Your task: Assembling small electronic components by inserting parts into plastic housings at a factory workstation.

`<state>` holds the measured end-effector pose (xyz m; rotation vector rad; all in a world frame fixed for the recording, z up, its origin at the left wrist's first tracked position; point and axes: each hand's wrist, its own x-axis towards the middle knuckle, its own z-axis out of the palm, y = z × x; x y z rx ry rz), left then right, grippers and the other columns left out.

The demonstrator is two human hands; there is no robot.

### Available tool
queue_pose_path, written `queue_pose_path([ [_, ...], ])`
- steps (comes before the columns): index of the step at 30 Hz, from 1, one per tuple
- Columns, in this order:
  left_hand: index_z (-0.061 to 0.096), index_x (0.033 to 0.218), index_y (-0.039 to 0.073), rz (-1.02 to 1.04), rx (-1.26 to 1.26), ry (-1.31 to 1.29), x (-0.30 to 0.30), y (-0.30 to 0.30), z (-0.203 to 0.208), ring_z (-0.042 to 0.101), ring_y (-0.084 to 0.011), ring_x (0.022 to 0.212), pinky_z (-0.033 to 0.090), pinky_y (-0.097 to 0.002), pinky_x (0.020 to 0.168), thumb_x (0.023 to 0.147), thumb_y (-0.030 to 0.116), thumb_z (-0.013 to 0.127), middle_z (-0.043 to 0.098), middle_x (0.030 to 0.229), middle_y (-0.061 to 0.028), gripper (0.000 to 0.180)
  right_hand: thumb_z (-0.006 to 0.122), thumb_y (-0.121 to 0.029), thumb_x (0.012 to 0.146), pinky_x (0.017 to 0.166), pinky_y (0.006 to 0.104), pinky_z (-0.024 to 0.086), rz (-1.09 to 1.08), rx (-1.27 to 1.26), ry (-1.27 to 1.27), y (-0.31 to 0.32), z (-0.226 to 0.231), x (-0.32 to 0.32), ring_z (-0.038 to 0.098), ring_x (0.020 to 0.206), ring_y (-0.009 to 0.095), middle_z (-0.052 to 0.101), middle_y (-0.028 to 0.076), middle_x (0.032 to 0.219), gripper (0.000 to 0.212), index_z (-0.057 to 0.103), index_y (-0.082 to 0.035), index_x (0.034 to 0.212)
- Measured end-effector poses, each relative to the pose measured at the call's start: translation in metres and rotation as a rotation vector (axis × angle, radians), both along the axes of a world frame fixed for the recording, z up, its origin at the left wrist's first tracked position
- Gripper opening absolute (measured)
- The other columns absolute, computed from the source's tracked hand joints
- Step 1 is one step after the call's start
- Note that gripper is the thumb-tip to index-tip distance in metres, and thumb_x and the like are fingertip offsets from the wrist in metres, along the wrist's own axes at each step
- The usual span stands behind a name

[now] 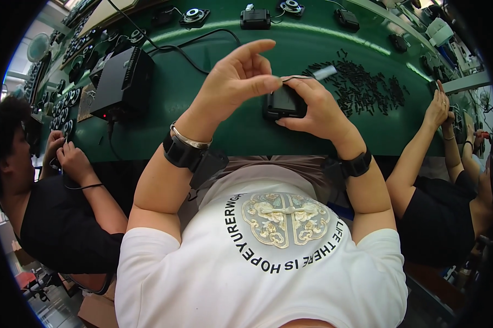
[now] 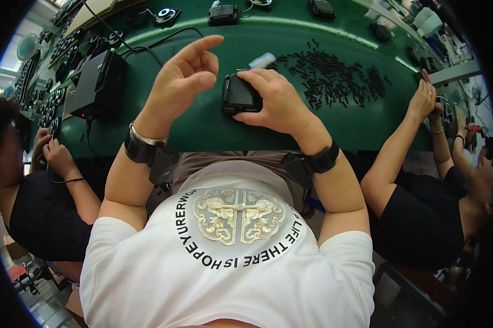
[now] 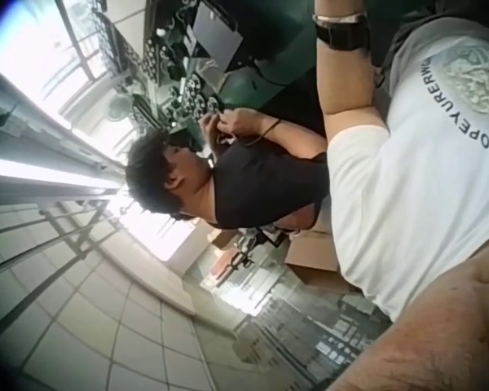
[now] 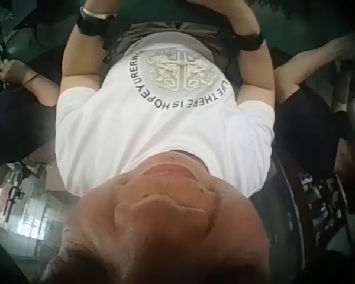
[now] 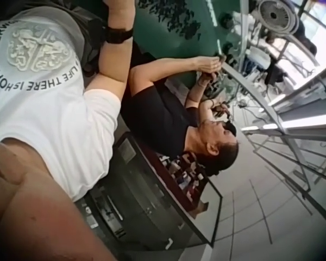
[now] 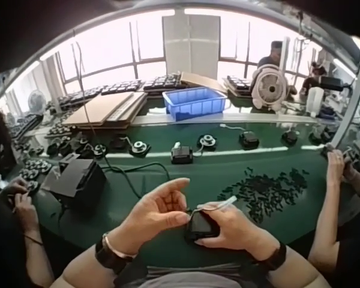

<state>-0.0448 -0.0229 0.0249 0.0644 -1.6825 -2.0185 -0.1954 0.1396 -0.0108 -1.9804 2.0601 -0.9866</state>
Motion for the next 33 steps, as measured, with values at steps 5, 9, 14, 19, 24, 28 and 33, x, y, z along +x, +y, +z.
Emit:
queue_pose_path([
  [5, 0.068, 0.11, 0.001, 0.046, -0.677, -0.407, 0.0, 0.003, -0.025, 0.062, -0.0082, 0.081, 0.048, -0.0212, 0.069, 0.088, 0.008, 0.072, 0.067, 0.096, -0.0022, 0.024, 0.085, -0.022, 0.064, 0.098, 0.0409, 0.048, -0.033, -0.009, -0.046, 0.003, -0.007, 0.004, 0.057, 0.115, 0.034, 0.06, 0.017, 0.126, 0.072, 0.058, -0.003, 0.128],
  [9, 0.07, 0.109, 0.002, -0.019, -0.539, -0.461, -0.004, -0.005, -0.034, 0.063, -0.0126, 0.085, 0.05, -0.0253, 0.075, 0.084, 0.008, 0.075, 0.066, 0.104, -0.004, 0.027, 0.085, -0.023, 0.064, 0.098, 0.0414, 0.047, -0.062, -0.013, -0.036, 0.004, -0.006, 0.005, 0.057, 0.115, 0.034, 0.061, 0.017, 0.125, 0.073, 0.058, -0.003, 0.128],
  [14, 0.063, 0.124, 0.006, -0.119, -0.651, -0.385, 0.0, -0.015, -0.026, 0.06, -0.0209, 0.106, 0.048, -0.0335, 0.092, 0.075, 0.011, 0.081, 0.062, 0.118, -0.0082, 0.052, 0.085, -0.023, 0.063, 0.098, 0.0419, 0.047, -0.097, -0.024, -0.013, 0.006, -0.007, 0.009, 0.057, 0.115, 0.034, 0.062, 0.017, 0.124, 0.073, 0.058, -0.003, 0.128],
  [19, 0.046, 0.143, 0.01, -0.037, -0.946, -0.274, 0.005, -0.017, -0.046, 0.051, -0.0281, 0.12, 0.039, -0.0404, 0.104, 0.069, 0.017, 0.084, 0.057, 0.126, -0.0112, 0.084, 0.084, -0.021, 0.062, 0.098, 0.0422, 0.047, -0.101, -0.027, -0.025, 0.005, -0.007, 0.01, 0.057, 0.114, 0.035, 0.062, 0.017, 0.123, 0.072, 0.059, -0.002, 0.127],
  [24, 0.028, 0.153, 0.013, -0.045, -1.068, -0.302, 0.001, -0.014, -0.056, 0.047, -0.0347, 0.123, 0.033, -0.0442, 0.108, 0.062, 0.02, 0.085, 0.056, 0.126, -0.0132, 0.107, 0.084, -0.019, 0.062, 0.098, 0.0426, 0.048, -0.079, 0.022, 0.056, 0.004, -0.003, 0.006, 0.057, 0.113, 0.035, 0.062, 0.018, 0.122, 0.07, 0.06, 0.0, 0.124],
  [28, 0.03, 0.151, 0.012, -0.03, -1.081, -0.268, 0.001, -0.014, -0.06, 0.048, -0.0361, 0.122, 0.031, -0.0453, 0.109, 0.062, 0.021, 0.083, 0.057, 0.124, -0.0143, 0.104, 0.084, -0.019, 0.061, 0.097, 0.0428, 0.048, -0.076, 0.054, 0.063, 0.004, 0.001, 0.008, 0.057, 0.113, 0.036, 0.062, 0.019, 0.121, 0.07, 0.06, 0.001, 0.123],
  [33, 0.032, 0.149, 0.012, -0.025, -1.102, -0.24, -0.005, -0.01, -0.059, 0.049, -0.0366, 0.121, 0.03, -0.0458, 0.11, 0.063, 0.024, 0.082, 0.057, 0.119, -0.0149, 0.101, 0.084, -0.018, 0.061, 0.097, 0.0428, 0.048, -0.099, 0.059, 0.057, 0.006, 0.001, 0.011, 0.057, 0.113, 0.036, 0.061, 0.019, 0.121, 0.071, 0.059, 0.002, 0.124],
])
